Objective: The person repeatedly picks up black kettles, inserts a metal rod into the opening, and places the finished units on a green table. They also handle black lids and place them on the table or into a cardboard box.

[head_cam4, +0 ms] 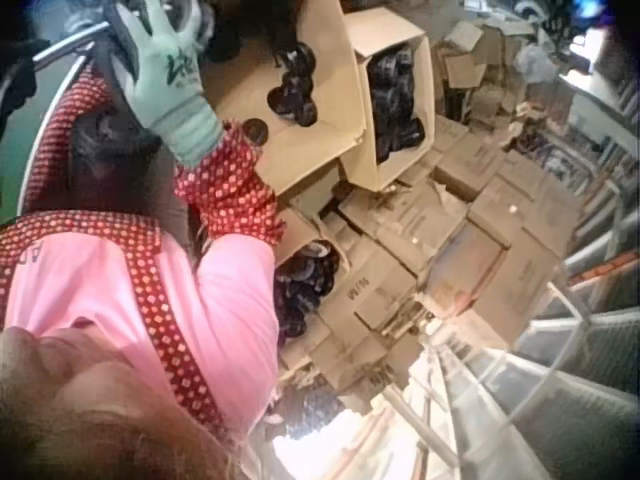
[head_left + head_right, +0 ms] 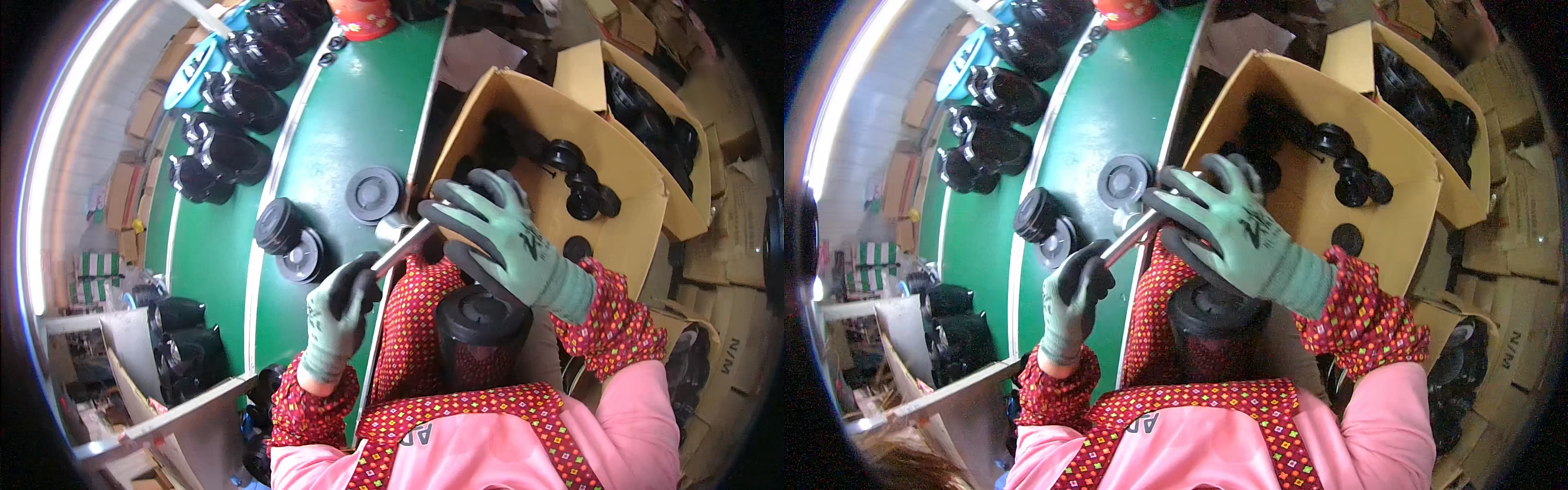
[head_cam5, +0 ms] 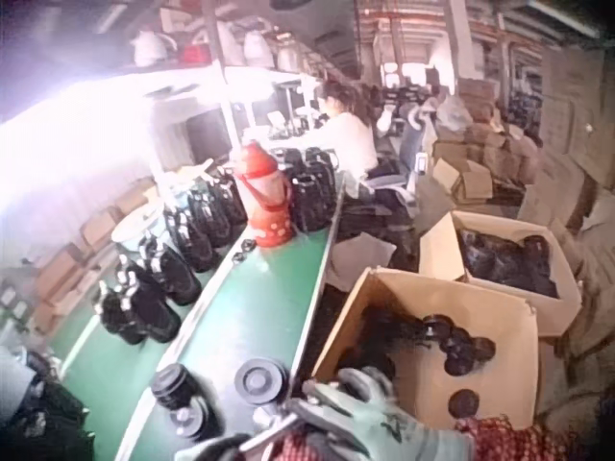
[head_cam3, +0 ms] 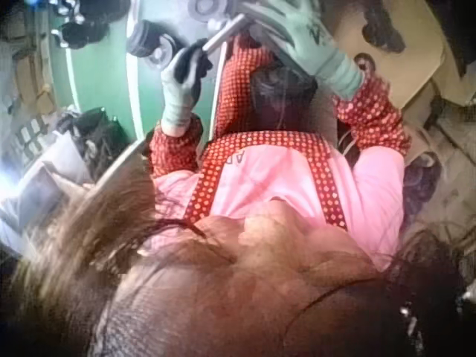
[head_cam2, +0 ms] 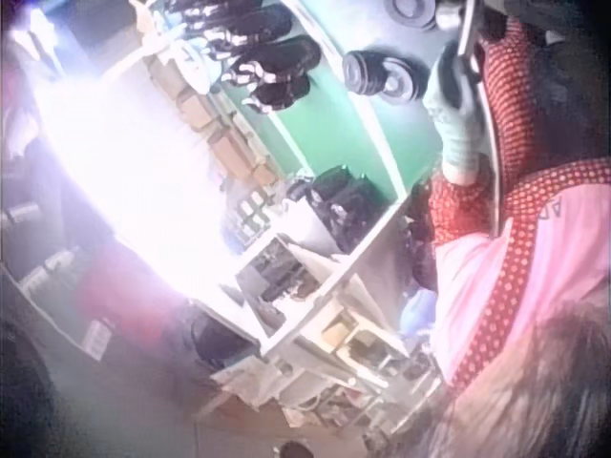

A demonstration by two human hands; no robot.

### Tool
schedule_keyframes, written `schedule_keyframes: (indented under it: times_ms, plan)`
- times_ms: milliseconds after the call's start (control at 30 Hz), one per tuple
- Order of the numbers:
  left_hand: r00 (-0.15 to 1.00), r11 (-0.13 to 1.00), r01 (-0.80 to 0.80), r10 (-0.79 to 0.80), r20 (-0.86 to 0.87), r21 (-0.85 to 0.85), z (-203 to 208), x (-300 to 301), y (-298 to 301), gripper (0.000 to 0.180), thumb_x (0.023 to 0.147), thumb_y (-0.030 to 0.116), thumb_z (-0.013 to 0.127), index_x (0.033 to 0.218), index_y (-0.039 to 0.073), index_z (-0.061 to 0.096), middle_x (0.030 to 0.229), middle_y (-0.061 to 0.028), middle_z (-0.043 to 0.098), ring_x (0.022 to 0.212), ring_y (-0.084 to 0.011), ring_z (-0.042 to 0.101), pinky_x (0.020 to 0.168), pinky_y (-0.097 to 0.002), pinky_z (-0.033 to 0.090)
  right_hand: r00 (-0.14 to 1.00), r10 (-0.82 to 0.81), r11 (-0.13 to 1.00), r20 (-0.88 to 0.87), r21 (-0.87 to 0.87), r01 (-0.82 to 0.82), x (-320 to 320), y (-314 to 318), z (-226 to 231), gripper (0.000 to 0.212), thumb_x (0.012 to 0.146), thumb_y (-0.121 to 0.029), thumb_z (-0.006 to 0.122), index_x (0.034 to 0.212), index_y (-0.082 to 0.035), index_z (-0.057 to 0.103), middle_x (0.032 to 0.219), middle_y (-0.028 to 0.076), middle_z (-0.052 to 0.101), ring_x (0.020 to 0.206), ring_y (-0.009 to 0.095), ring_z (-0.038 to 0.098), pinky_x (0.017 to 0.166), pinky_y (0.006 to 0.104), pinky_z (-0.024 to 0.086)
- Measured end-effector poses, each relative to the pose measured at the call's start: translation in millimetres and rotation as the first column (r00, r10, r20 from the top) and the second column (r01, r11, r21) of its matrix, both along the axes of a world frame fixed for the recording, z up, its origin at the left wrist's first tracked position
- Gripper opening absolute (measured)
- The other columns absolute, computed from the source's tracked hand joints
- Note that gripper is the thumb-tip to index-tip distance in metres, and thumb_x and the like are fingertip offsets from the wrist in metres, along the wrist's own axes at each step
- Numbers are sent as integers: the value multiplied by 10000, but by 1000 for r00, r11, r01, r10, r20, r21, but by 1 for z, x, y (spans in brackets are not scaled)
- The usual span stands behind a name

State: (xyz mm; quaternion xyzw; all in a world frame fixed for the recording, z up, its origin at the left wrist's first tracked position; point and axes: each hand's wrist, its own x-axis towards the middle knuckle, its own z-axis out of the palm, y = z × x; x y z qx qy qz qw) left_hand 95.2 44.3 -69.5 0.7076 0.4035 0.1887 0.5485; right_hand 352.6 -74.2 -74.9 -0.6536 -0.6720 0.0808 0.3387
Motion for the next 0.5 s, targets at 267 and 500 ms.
schedule_keyframes:
  times_ms: [267, 500]
  plan:
    - [937, 933, -349, 346, -49, -90, -125, -142, 0, 440, 1099, 390, 529, 1273, 25, 702, 868, -64, 718, 705, -124, 638, 638, -290, 505, 849, 309, 880, -429, -209, -426, -14, -82, -2, 974, 675, -400, 954, 1473, -10, 553, 1421, 212, 586, 1347, 406, 513, 1166, 501, 356]
    - [891, 811, -217, 392, -229, 544, -128, -173, -11, 586, 941, 294, 761, 1441, 51, 575, 1370, -183, 608, 1228, -307, 622, 1009, -374, 523, 637, -95, 970, -765, -216, -115, -9, -81, 8, 533, 896, -138, 800, 1358, 71, 635, 1301, 178, 704, 1172, 272, 688, 1053, 407, 525]
